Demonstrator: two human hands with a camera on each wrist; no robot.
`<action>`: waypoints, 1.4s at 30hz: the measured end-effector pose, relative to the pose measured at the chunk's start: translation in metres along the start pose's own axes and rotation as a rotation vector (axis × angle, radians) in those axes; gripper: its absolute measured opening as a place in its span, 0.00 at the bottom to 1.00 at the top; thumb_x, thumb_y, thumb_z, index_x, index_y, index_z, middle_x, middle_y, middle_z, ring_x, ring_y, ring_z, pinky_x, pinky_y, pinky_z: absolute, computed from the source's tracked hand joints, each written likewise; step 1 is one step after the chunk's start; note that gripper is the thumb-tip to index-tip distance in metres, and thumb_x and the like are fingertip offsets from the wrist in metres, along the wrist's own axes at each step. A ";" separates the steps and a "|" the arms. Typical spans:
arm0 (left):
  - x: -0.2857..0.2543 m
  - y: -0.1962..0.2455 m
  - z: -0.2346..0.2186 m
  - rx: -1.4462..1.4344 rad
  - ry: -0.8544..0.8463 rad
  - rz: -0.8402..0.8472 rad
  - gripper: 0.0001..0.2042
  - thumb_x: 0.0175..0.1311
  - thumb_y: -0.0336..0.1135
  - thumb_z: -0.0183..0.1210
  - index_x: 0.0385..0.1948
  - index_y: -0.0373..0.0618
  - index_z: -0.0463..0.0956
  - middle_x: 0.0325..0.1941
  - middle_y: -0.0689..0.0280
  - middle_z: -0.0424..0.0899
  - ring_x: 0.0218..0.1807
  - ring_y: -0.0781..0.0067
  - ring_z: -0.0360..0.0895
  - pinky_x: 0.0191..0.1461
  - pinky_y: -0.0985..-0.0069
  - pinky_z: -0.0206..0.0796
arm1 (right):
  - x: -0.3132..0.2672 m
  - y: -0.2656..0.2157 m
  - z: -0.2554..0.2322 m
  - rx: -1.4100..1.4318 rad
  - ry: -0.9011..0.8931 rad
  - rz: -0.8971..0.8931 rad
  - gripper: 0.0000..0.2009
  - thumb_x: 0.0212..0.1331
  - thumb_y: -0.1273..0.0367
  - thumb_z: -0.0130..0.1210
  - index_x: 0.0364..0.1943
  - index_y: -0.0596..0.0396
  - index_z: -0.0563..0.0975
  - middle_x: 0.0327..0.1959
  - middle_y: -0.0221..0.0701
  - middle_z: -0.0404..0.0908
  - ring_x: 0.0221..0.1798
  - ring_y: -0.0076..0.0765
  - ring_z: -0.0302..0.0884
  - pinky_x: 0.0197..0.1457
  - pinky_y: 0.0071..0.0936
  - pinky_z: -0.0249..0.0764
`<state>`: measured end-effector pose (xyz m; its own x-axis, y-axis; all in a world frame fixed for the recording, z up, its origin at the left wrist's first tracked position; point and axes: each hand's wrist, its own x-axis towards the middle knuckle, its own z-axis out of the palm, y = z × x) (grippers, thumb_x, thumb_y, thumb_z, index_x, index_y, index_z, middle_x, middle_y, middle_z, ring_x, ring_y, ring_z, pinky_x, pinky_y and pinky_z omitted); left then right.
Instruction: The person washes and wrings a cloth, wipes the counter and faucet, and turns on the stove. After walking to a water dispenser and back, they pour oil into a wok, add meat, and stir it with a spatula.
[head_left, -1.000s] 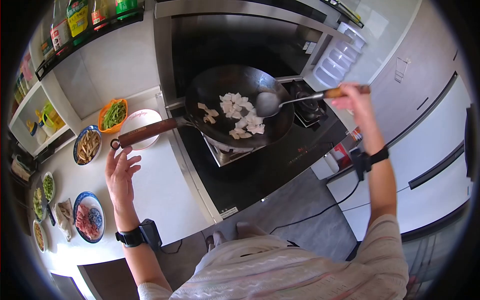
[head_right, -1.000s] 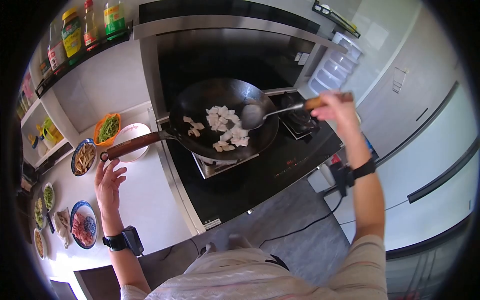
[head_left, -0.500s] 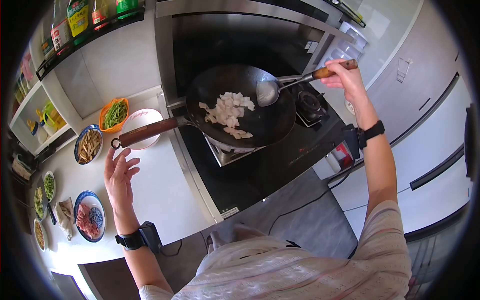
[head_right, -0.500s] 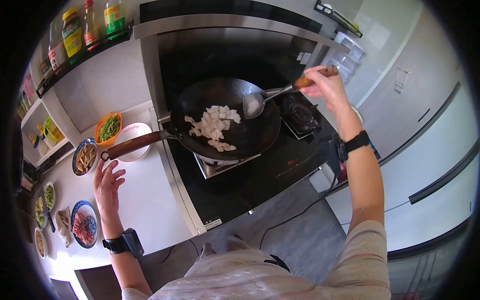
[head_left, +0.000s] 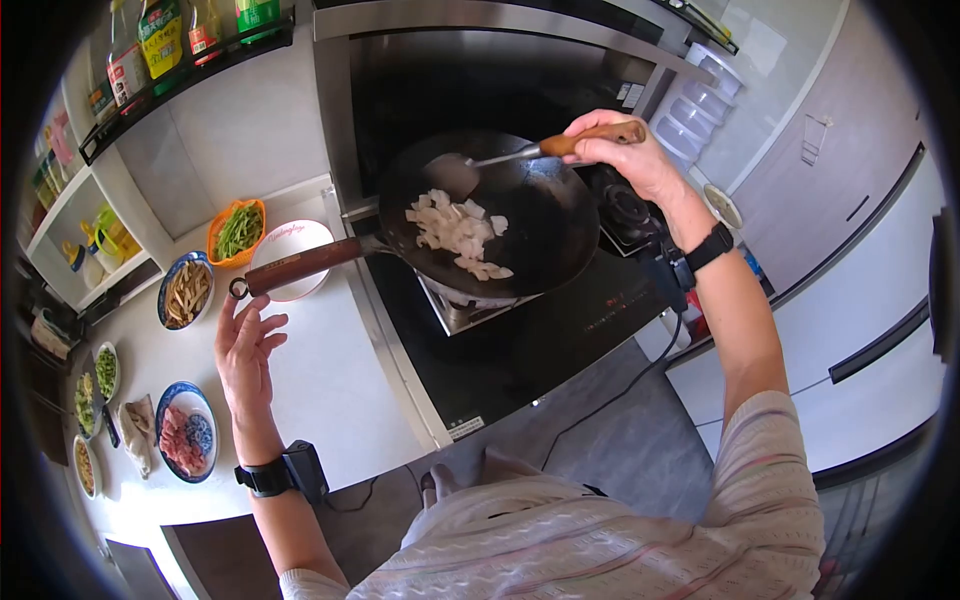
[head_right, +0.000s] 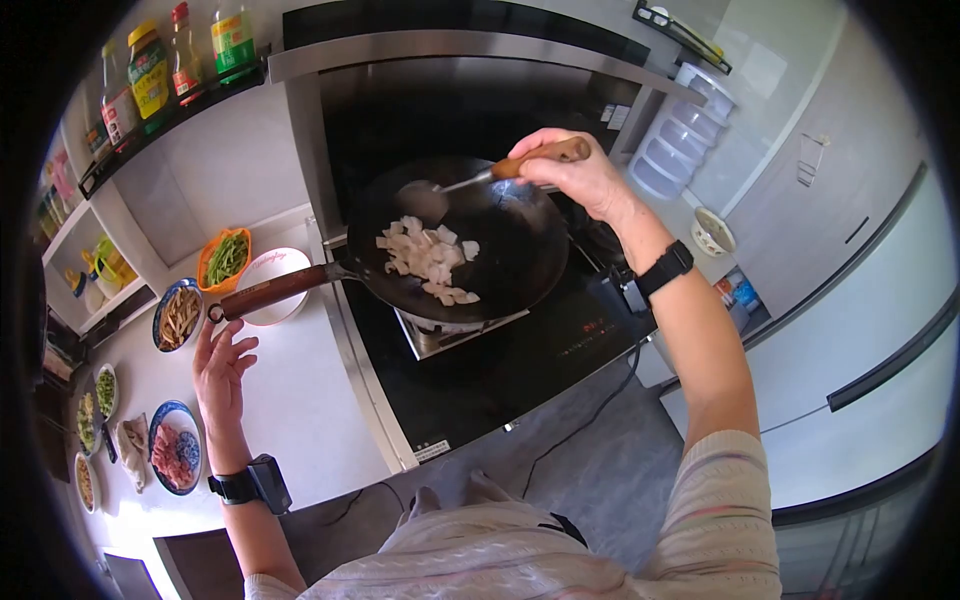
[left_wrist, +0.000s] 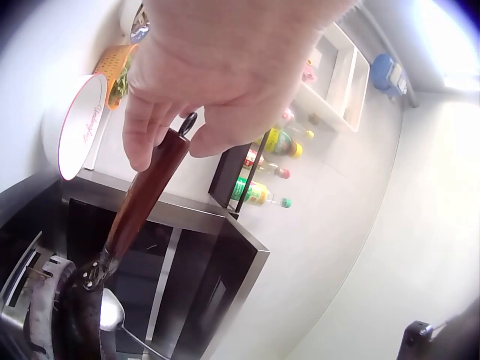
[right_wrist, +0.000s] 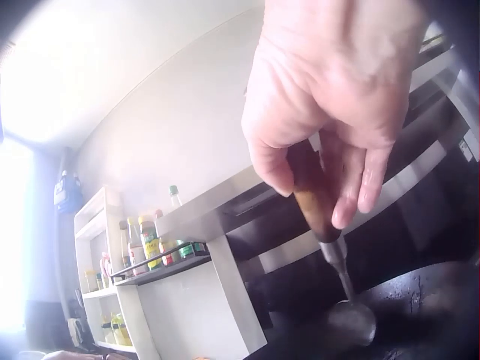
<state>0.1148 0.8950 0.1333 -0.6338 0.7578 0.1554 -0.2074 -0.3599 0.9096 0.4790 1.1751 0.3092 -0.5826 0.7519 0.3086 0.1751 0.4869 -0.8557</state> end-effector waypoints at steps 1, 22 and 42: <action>0.000 -0.001 0.000 0.012 -0.011 0.000 0.22 0.66 0.30 0.48 0.60 0.38 0.55 0.47 0.53 0.76 0.38 0.65 0.81 0.34 0.79 0.75 | -0.007 -0.009 0.004 -0.023 -0.092 -0.028 0.08 0.49 0.73 0.57 0.35 0.57 0.78 0.32 0.30 0.80 0.36 0.24 0.79 0.41 0.19 0.73; -0.001 0.002 0.008 -0.017 -0.017 0.012 0.23 0.64 0.30 0.50 0.60 0.38 0.55 0.45 0.55 0.77 0.37 0.68 0.81 0.33 0.80 0.75 | 0.002 -0.086 0.000 -0.141 -0.326 -0.084 0.07 0.48 0.72 0.56 0.31 0.60 0.79 0.29 0.35 0.81 0.27 0.27 0.81 0.33 0.18 0.76; 0.002 -0.001 0.006 0.057 -0.019 -0.027 0.24 0.66 0.31 0.47 0.62 0.40 0.52 0.48 0.54 0.76 0.39 0.66 0.80 0.34 0.79 0.74 | -0.125 0.059 -0.056 0.305 0.548 0.297 0.12 0.54 0.66 0.55 0.37 0.61 0.73 0.32 0.46 0.80 0.27 0.40 0.82 0.28 0.28 0.80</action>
<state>0.1187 0.9001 0.1347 -0.6144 0.7770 0.1372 -0.1812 -0.3082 0.9339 0.6070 1.1351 0.2432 -0.0459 0.9891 0.1402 -0.0126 0.1397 -0.9901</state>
